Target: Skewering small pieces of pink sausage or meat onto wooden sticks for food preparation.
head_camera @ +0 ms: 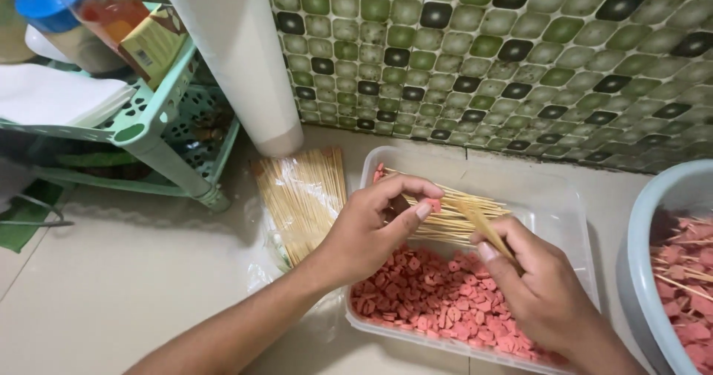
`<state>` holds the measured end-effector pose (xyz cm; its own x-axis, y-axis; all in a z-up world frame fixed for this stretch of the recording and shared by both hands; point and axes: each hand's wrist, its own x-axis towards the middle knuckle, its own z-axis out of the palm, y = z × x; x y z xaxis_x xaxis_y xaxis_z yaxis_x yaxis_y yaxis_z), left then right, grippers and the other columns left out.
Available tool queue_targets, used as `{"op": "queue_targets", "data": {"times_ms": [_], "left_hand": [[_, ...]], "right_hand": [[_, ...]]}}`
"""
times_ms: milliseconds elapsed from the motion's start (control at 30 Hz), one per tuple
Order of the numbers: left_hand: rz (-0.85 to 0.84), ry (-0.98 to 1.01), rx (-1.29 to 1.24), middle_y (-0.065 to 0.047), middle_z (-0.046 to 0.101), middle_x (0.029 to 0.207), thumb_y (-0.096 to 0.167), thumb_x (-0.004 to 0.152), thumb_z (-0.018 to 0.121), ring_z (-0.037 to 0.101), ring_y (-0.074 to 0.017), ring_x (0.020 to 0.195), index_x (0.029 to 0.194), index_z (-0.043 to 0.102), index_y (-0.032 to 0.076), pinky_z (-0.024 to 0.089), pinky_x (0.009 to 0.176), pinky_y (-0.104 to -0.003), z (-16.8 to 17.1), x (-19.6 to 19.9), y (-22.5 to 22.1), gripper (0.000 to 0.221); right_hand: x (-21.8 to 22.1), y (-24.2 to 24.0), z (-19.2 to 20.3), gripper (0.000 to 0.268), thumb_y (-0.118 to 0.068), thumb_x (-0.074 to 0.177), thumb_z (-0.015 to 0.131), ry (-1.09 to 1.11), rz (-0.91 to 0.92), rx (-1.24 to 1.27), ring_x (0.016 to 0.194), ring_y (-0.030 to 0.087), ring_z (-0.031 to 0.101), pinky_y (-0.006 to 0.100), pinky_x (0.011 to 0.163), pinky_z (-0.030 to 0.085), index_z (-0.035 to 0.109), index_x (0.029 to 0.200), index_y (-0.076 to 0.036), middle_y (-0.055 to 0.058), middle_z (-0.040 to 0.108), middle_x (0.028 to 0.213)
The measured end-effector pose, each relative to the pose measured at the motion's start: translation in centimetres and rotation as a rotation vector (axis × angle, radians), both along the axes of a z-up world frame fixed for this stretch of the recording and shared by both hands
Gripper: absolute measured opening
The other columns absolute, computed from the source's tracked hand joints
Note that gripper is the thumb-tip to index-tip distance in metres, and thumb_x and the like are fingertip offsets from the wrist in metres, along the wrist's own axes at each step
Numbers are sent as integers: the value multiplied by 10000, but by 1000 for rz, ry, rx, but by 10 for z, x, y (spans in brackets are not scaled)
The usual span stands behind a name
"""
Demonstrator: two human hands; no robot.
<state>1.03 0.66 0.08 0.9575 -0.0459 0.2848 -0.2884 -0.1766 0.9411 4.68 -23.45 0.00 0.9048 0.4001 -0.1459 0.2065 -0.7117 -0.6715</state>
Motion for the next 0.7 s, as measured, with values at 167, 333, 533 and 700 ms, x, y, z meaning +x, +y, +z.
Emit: {"op": "queue_targets", "data": {"times_ms": [167, 333, 533, 700], "left_hand": [[38, 9, 16, -48, 704, 1120, 296, 1011, 573, 641, -158, 1035, 1249, 695, 119, 516, 899, -294, 2, -3, 0, 321], [17, -22, 22, -53, 721, 1154, 266, 1023, 567, 660, -179, 1100, 1233, 699, 128, 524, 952, -317, -3, -1, 1, 284], [16, -56, 14, -48, 716, 1140, 257, 1022, 579, 651, -168, 1078, 1213, 697, 119, 523, 931, -306, -3, -1, 1, 264], [12, -11, -31, -55, 714, 1170, 286, 999, 595, 671, -177, 1087, 1217, 673, 113, 560, 920, -314, -4, -2, 1, 289]], "right_hand": [[2, -5, -11, 310, -334, 960, 549, 78, -39, 60, 822, 164, 796, 343, 715, 540, 553, 1223, -170, 36, 739, 900], [2, -3, -6, 213, -342, 999, 516, 73, -17, -24, 604, 177, 693, 342, 598, 453, 587, 1127, -187, 61, 760, 740], [4, -5, -9, 204, -272, 967, 587, -71, 20, 75, 575, 139, 641, 303, 592, 462, 669, 1130, -180, 17, 828, 759], [3, -3, -6, 226, -201, 973, 605, -55, -23, 103, 400, 157, 457, 325, 427, 367, 663, 1185, -149, 44, 636, 587]]}}
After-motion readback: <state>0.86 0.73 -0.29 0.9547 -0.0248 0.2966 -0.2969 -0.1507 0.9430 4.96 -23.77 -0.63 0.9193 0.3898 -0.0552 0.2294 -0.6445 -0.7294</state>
